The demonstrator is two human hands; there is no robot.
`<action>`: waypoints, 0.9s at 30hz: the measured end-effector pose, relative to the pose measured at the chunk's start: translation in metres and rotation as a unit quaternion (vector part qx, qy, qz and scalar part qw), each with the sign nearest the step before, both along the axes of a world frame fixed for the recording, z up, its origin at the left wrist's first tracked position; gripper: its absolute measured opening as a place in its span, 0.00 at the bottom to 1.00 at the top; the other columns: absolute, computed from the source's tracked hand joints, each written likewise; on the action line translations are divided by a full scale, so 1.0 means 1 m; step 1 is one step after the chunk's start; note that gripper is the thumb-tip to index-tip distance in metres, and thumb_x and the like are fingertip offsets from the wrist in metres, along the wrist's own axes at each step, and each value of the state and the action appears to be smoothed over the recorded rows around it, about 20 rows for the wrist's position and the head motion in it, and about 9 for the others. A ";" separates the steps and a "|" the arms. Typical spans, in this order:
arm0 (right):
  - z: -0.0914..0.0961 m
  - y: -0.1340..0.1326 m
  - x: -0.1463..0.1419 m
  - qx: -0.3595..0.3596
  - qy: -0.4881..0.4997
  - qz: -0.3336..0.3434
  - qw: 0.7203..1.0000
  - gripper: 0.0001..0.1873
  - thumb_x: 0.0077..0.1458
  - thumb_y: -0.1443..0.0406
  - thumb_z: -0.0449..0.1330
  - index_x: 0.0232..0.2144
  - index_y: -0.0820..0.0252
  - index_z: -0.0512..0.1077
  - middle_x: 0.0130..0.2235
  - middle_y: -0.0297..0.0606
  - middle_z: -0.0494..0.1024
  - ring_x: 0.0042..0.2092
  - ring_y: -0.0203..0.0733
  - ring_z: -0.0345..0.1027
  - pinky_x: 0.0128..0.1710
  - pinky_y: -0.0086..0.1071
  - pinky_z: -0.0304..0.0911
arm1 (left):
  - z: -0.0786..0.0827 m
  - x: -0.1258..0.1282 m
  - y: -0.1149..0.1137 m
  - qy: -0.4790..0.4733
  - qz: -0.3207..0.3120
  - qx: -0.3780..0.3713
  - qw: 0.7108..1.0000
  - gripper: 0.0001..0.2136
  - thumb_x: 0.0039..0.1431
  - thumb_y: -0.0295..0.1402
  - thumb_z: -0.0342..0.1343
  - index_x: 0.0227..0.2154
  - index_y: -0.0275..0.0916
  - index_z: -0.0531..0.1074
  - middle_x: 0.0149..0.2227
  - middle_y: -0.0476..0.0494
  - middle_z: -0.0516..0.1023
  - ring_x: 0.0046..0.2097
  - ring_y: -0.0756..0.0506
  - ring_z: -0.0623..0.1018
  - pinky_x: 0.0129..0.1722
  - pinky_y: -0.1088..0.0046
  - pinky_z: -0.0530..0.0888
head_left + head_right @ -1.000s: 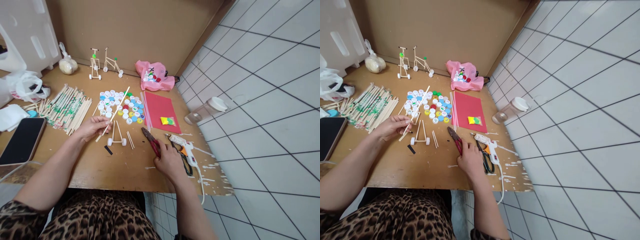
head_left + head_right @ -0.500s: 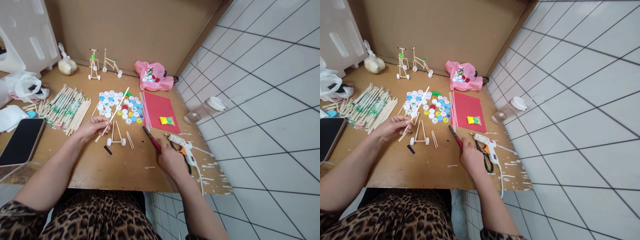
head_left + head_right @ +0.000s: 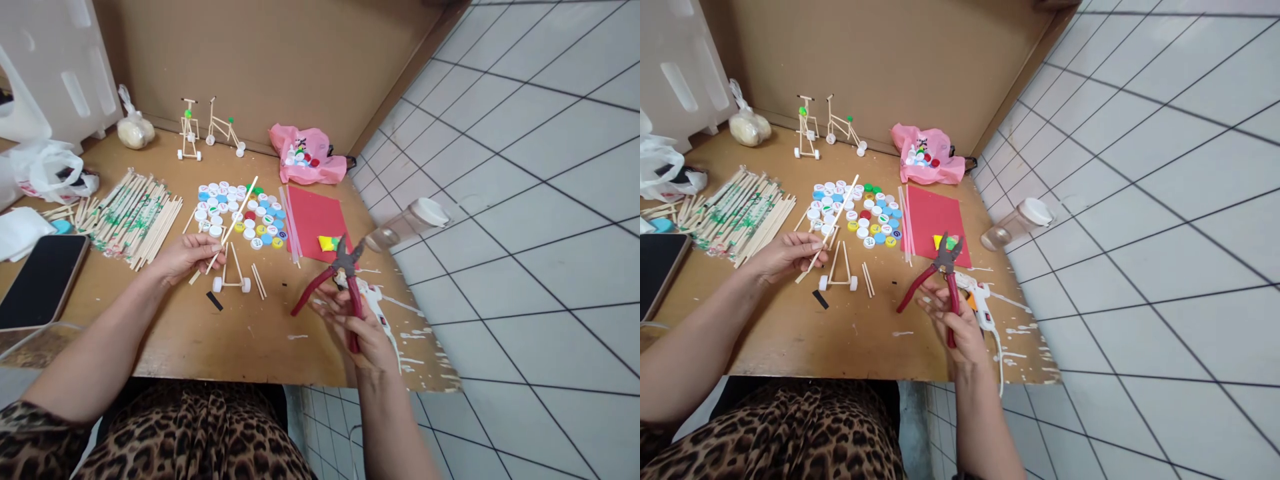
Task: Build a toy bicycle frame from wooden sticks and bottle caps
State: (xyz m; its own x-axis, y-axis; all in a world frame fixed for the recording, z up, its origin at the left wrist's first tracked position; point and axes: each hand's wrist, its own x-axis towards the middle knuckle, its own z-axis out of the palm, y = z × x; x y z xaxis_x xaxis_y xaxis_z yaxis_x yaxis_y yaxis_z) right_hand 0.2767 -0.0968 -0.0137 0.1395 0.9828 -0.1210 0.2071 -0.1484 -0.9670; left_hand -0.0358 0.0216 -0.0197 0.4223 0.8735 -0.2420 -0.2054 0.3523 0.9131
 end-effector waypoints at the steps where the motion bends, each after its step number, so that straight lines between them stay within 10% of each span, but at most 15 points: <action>1: 0.003 -0.001 -0.005 0.015 0.012 -0.009 1.000 0.21 0.44 0.68 0.51 0.43 0.53 0.68 0.59 0.45 0.72 0.60 0.49 0.67 0.49 0.48 0.69 | 0.000 0.000 0.000 0.000 -0.001 0.001 1.000 0.12 0.39 0.35 0.73 0.23 0.35 0.77 0.23 0.46 0.80 0.24 0.51 0.76 0.19 0.81 0.66; 14: 0.019 0.003 -0.036 0.040 -0.152 0.029 0.987 0.54 0.44 0.75 0.46 0.70 0.46 0.33 0.66 0.43 0.62 0.57 0.48 0.68 0.52 0.52 0.64 | 0.007 -0.001 -0.003 0.017 0.006 0.009 1.000 0.11 0.38 0.35 0.72 0.23 0.36 0.77 0.22 0.47 0.79 0.23 0.52 0.74 0.19 0.80 0.64; 19: 0.024 0.001 -0.034 0.053 -0.078 0.027 0.995 0.50 0.43 0.72 0.47 0.70 0.55 0.42 0.57 0.46 0.74 0.53 0.49 0.71 0.53 0.51 0.64 | 0.011 -0.005 -0.003 0.018 0.032 0.026 0.999 0.13 0.36 0.37 0.73 0.22 0.37 0.76 0.22 0.47 0.78 0.23 0.52 0.73 0.18 0.80 0.64; 27: 0.041 -0.015 -0.013 0.084 -0.187 0.095 0.974 0.32 0.53 0.63 0.52 0.61 0.50 0.65 0.66 0.38 0.63 0.64 0.53 0.59 0.61 0.52 0.58 | 0.013 -0.010 -0.003 0.028 0.087 0.072 0.993 0.14 0.35 0.40 0.72 0.22 0.37 0.76 0.22 0.47 0.78 0.23 0.51 0.73 0.19 0.79 0.63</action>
